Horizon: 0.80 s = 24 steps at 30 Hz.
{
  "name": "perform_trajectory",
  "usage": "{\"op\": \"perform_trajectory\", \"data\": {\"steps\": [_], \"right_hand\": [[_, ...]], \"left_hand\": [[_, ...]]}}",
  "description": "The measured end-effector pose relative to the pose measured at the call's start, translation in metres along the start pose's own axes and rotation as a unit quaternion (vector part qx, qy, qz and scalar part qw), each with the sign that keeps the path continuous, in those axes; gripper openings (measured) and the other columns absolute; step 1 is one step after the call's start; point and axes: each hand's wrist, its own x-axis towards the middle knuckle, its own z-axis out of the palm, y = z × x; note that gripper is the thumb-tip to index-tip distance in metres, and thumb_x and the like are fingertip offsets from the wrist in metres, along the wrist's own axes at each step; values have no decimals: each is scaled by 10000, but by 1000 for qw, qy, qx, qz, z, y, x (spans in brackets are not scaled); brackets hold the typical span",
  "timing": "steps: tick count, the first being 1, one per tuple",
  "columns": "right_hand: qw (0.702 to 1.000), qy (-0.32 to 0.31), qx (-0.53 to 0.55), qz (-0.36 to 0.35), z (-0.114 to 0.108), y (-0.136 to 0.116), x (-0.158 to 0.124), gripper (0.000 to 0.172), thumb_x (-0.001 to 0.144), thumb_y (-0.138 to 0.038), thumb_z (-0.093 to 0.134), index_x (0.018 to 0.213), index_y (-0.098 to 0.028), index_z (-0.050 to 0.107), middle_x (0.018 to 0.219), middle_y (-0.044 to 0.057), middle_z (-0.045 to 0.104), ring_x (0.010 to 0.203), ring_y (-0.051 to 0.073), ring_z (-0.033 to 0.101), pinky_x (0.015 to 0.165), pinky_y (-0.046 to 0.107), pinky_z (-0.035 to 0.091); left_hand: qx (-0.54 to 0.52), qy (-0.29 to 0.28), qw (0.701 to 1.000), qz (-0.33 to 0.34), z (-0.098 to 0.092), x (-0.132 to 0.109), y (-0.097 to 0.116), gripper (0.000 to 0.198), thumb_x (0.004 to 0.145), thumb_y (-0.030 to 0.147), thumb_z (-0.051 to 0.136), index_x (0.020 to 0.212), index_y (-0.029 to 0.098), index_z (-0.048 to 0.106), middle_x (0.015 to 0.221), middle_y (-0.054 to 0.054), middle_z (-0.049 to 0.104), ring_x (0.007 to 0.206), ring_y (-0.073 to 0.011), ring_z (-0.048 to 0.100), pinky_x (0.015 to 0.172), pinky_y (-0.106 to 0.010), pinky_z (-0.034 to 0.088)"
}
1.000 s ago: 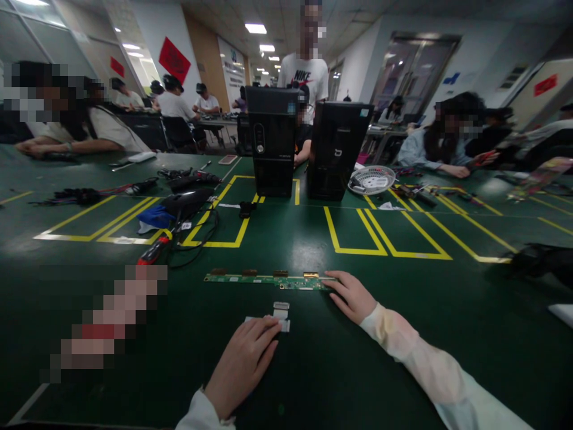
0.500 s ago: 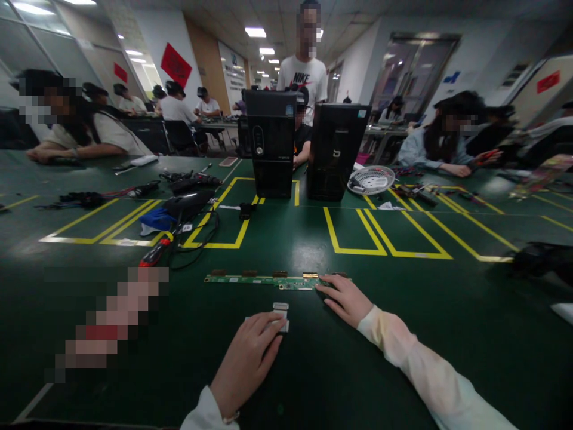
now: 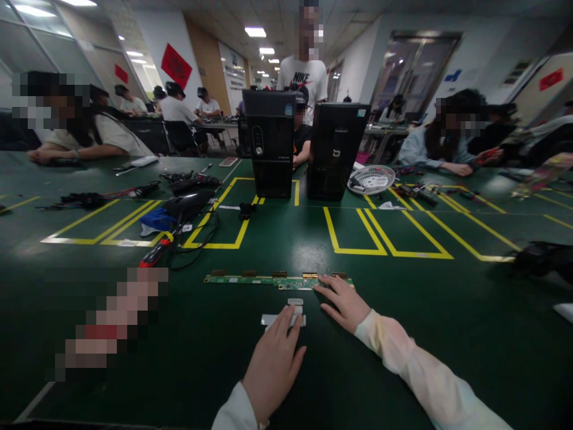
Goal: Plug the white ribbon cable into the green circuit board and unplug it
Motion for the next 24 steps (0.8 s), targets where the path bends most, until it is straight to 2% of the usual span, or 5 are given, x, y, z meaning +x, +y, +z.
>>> {"op": "perform_trajectory", "data": {"steps": [6,11,24], "right_hand": [[1000,10,2,2,2,1,-1,413,929,-346,418,1303,-189,497,1361,141,446,1284,260,386,1058,511,338],[1000,10,2,1,3,1,-1,418,934,-359,410,1302,-182,498,1359,143,445,1285,263,383,1059,506,337],[1000,4,3,9,1,0,-1,417,930,-354,415,1302,-186,498,1361,144,445,1293,259,376,1065,510,329]], "left_hand": [[11,3,1000,27,6,19,12,521,856,239,525,1340,66,438,1407,-183,461,1302,-287,421,1038,-440,421],[11,35,999,21,14,23,15,492,884,303,496,1328,95,455,1406,-159,470,1304,-289,417,1033,-453,427],[-19,8,1000,0,18,27,15,558,890,336,485,1378,86,380,1450,-166,407,1344,-281,354,1069,-460,383]]}}
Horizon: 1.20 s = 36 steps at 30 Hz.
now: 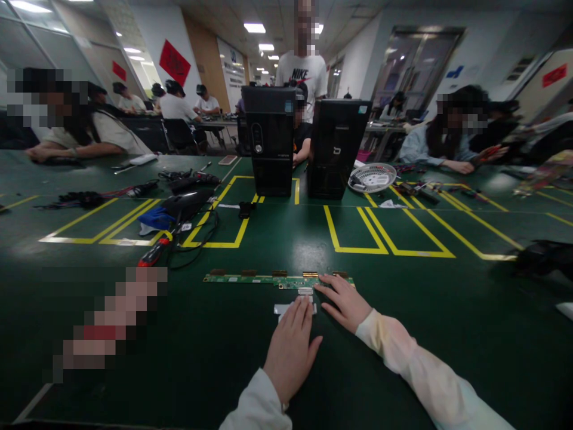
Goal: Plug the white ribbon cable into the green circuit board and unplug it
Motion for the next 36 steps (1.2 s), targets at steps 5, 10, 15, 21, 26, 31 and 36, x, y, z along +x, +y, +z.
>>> {"op": "perform_trajectory", "data": {"steps": [5,10,15,21,26,31,36], "right_hand": [[1000,4,2,-6,1,1,-1,416,927,-347,422,1304,-190,501,1366,142,443,1298,258,375,1068,516,323],[1000,3,7,-19,1,2,-2,409,929,-327,419,1303,-186,502,1389,136,427,1317,257,351,1079,525,301],[1000,2,15,-22,3,5,-4,413,926,-329,425,1312,-197,491,1406,128,409,1329,247,332,1086,522,287],[1000,0,24,-18,0,4,-3,421,919,-330,437,1318,-206,489,1411,131,404,1326,250,341,1088,523,285],[1000,-3,25,-18,-2,3,-3,419,920,-331,437,1318,-210,488,1416,123,401,1329,247,336,1092,522,282],[999,-5,26,-17,-3,3,-4,425,917,-332,440,1322,-213,484,1416,122,399,1327,248,339,1094,526,276],[999,0,23,-21,-3,3,-4,424,918,-329,434,1320,-206,483,1416,125,397,1330,245,334,1094,521,280]], "left_hand": [[-2,6,1000,-4,2,1,1,535,905,353,451,1368,91,396,1442,-165,418,1338,-286,367,1048,-478,402],[-1,-5,1000,-11,2,2,2,565,898,353,461,1387,86,367,1456,-161,398,1342,-288,358,1057,-469,389],[-3,-9,1000,-9,6,1,-1,575,899,366,463,1392,89,354,1466,-162,382,1349,-281,347,1062,-461,384],[-10,-1,1000,-3,9,0,-4,599,899,384,454,1413,107,316,1473,-157,372,1359,-273,331,1067,-467,375],[-11,-8,1000,-5,9,1,-3,606,902,396,440,1414,96,319,1482,-159,353,1363,-280,321,1069,-467,370],[-16,-13,1000,-5,8,1,-4,625,897,413,441,1417,92,314,1486,-158,346,1372,-276,301,1082,-463,354],[-18,-31,999,-8,4,2,-4,636,898,423,425,1423,85,304,1497,-156,324,1377,-278,289,1085,-458,348]]}}
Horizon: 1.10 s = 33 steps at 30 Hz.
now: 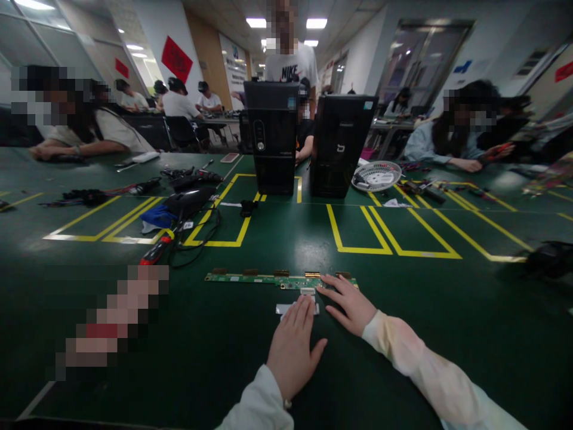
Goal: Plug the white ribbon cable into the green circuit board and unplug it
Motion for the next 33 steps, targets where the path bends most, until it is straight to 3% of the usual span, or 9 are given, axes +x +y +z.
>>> {"op": "perform_trajectory", "data": {"steps": [8,14,19,25,29,33], "right_hand": [[1000,1,0,0,1,-1,1,428,905,-319,447,1316,-205,487,1405,135,406,1321,247,348,1087,524,283],[1000,-3,-9,8,0,-3,1,421,913,-321,436,1314,-201,484,1402,131,407,1318,248,352,1089,524,284],[1000,-15,-13,12,-3,-3,1,434,929,-345,422,1339,-209,457,1410,125,396,1327,253,336,1092,528,281],[1000,-14,-17,2,-4,-6,3,428,924,-300,426,1339,-203,457,1411,130,388,1341,259,306,1097,537,265],[1000,-19,0,-20,-5,-16,7,412,906,-242,438,1315,-220,485,1416,118,382,1353,254,280,1099,534,258],[997,-66,17,-29,-10,-28,12,456,904,-340,465,1351,-249,463,1460,111,323,1377,275,223,1102,545,231]], "left_hand": [[1,20,1000,7,-1,3,1,608,885,390,464,1401,97,333,1470,-161,378,1361,-265,329,1085,-449,351],[34,87,995,33,-20,-5,-2,570,930,320,400,1455,171,237,1519,-73,309,1408,-222,212,1119,-451,297],[73,98,992,-32,-34,-33,-37,506,944,347,366,1427,203,325,1484,-67,380,1379,-243,295,1081,-491,343],[97,100,983,-120,-29,-70,-93,514,928,377,389,1394,163,395,1455,-126,413,1345,-295,354,1044,-514,374],[107,112,979,-133,-26,-78,-113,506,929,380,381,1377,148,420,1440,-132,433,1330,-297,378,1046,-515,366],[114,130,976,-134,-22,-75,-124,491,932,378,361,1351,141,455,1417,-130,464,1315,-287,404,1062,-515,344]]}}
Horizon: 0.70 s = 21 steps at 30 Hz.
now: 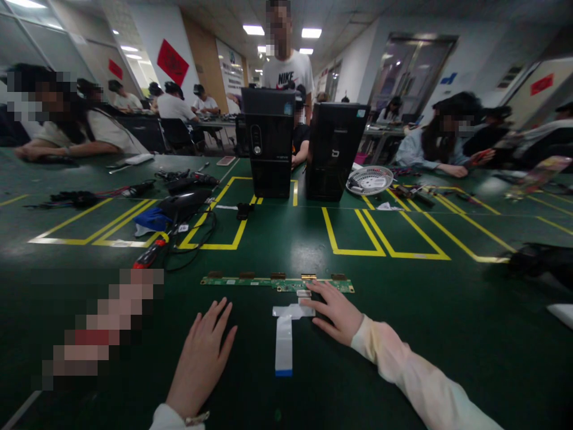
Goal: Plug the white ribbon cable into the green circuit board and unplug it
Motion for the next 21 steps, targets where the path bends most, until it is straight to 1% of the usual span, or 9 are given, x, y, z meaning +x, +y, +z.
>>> {"op": "perform_trajectory", "data": {"steps": [4,6,10,14,18,21], "right_hand": [[998,-52,15,13,-5,-2,2,532,900,-483,457,1388,-271,426,1509,100,237,1389,296,186,1112,555,175],[998,-60,22,21,-6,-1,1,534,903,-504,446,1387,-279,427,1514,89,231,1387,284,199,1122,538,161],[997,-65,31,38,-9,-1,-2,533,911,-519,426,1391,-287,422,1506,69,262,1382,257,227,1130,502,179],[994,-80,31,71,-10,-6,-10,569,904,-547,419,1411,-290,390,1515,77,234,1383,278,221,1118,533,192],[990,-68,14,125,-9,-8,-33,568,910,-541,403,1423,-300,364,1516,76,228,1380,290,226,1105,549,219],[981,-50,-17,186,-10,-3,-66,557,919,-550,359,1419,-304,370,1507,71,253,1369,289,258,1093,556,246]], "left_hand": [[-3,2,1000,4,4,3,-1,496,926,395,368,1341,144,474,1399,-129,484,1304,-287,419,1072,-506,333],[-3,1,1000,2,3,4,-1,499,925,398,370,1343,146,473,1392,-130,491,1299,-289,426,1072,-505,334],[-6,3,1000,-2,2,3,0,498,927,397,370,1352,155,463,1391,-125,491,1303,-283,420,1077,-498,328],[-6,3,1000,0,3,3,-1,498,927,399,371,1353,158,461,1398,-123,483,1307,-281,415,1079,-499,326],[-3,-2,1000,-1,4,3,-2,496,930,400,359,1354,164,460,1400,-117,482,1309,-277,414,1076,-498,333],[1,-9,1000,-3,4,3,-1,503,931,407,352,1358,162,457,1406,-122,476,1307,-283,416,1067,-506,343]]}}
